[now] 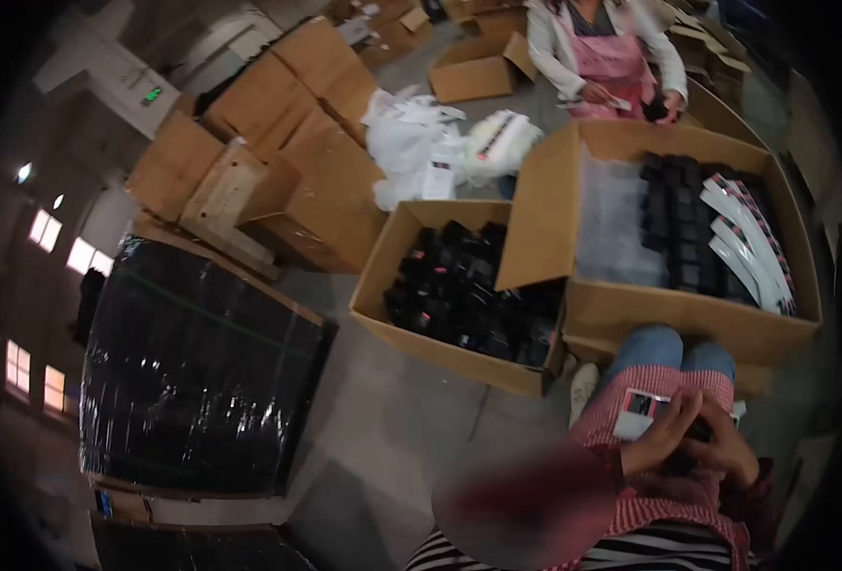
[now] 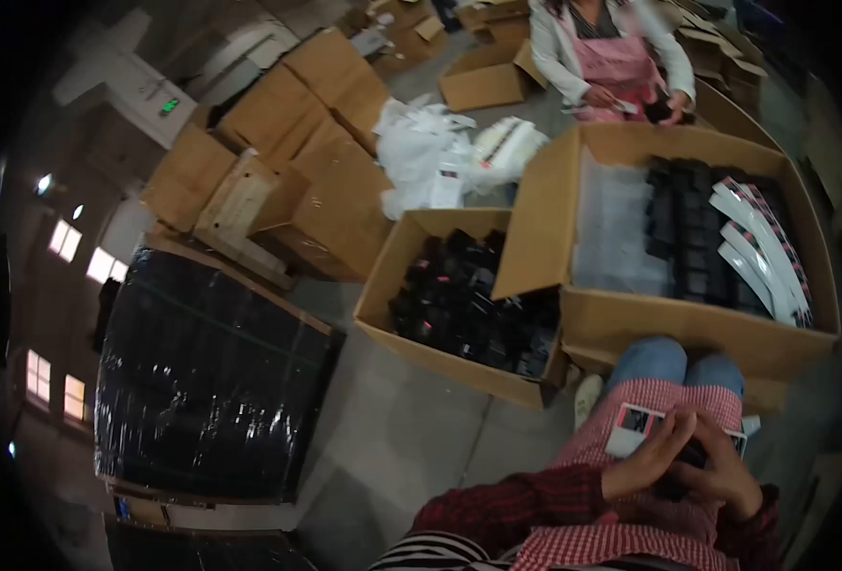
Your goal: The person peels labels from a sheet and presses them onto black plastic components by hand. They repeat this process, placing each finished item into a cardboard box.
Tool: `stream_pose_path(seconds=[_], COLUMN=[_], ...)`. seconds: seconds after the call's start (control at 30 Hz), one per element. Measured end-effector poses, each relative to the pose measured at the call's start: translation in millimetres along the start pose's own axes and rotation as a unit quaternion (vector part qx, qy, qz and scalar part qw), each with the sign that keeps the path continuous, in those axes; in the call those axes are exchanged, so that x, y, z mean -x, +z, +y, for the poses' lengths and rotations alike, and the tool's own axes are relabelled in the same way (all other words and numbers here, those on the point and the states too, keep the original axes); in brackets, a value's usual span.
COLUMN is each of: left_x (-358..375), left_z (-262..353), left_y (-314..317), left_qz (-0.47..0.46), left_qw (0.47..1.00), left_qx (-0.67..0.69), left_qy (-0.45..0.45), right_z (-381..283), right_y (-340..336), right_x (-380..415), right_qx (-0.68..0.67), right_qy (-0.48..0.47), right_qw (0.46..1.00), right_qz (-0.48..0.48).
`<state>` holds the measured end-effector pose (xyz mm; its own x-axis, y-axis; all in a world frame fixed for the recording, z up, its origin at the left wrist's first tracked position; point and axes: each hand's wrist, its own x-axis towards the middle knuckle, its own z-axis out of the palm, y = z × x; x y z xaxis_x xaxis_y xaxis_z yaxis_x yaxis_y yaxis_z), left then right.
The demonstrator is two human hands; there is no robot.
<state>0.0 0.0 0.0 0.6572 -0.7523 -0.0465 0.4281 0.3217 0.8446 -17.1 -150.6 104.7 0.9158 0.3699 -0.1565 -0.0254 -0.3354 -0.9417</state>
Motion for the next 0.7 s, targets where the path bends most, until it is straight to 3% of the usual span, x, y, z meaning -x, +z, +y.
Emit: stream_pose_path(seconds=[0.07, 0.1, 0.23, 0.4, 0.47, 0.57, 0.6, 0.63, 0.67, 0.7], left_x=[-12.4, 18.5, 11.8, 2.7, 1.5, -1.2, -0.5, 2.1, 1.0, 4.1], left_z=[-6.2, 13.1, 28.5, 23.8, 26.5, 39.1, 44.4, 49.7, 49.9, 64.9], left_y=[-6.6, -39.7, -21.0, -6.7, 1.1, 8.4, 16.2, 20.3, 18.8, 24.6], left_qz=[0.073, 0.12, 0.165, 0.14, 0.117, 0.035, 0.048, 0.058, 0.047, 0.091], left_qw=[0.997, 0.992, 0.986, 0.987, 0.95, 0.961, 0.968, 0.975, 0.973, 0.964], left_qx=[0.031, 0.011, 0.032, -0.059, -0.288, -0.274, -0.245, -0.207, -0.224, -0.243], left_qy=[-0.002, -0.024, 0.001, -0.055, -0.018, -0.036, -0.035, -0.048, -0.023, -0.052], right_z=[11.1, 14.9, 14.9, 39.2, 37.1, 31.4, 29.7, 35.8, 29.4, 43.8], right_y=[-16.0, 22.7, 10.1, -3.3, -5.8, -8.8, -8.2, -12.2, -11.2, -8.6], right_x=[-23.8, -52.3, -63.9, -42.7, -27.9, -11.5, -5.2, 2.9, 11.3, 17.6], right_qx=[0.075, 0.043, -0.024, -0.112, -0.099, -0.109, -0.159, -0.164, -0.203, -0.19], right_qy=[-0.069, -0.121, -0.123, -0.055, -0.062, -0.078, -0.027, -0.035, 0.008, 0.008], right_qw=[0.993, 0.99, 0.991, 0.992, 0.991, 0.986, 0.983, 0.982, 0.966, 0.946], right_qz=[-0.057, -0.054, -0.045, 0.013, 0.064, 0.098, 0.089, 0.087, 0.163, 0.262])
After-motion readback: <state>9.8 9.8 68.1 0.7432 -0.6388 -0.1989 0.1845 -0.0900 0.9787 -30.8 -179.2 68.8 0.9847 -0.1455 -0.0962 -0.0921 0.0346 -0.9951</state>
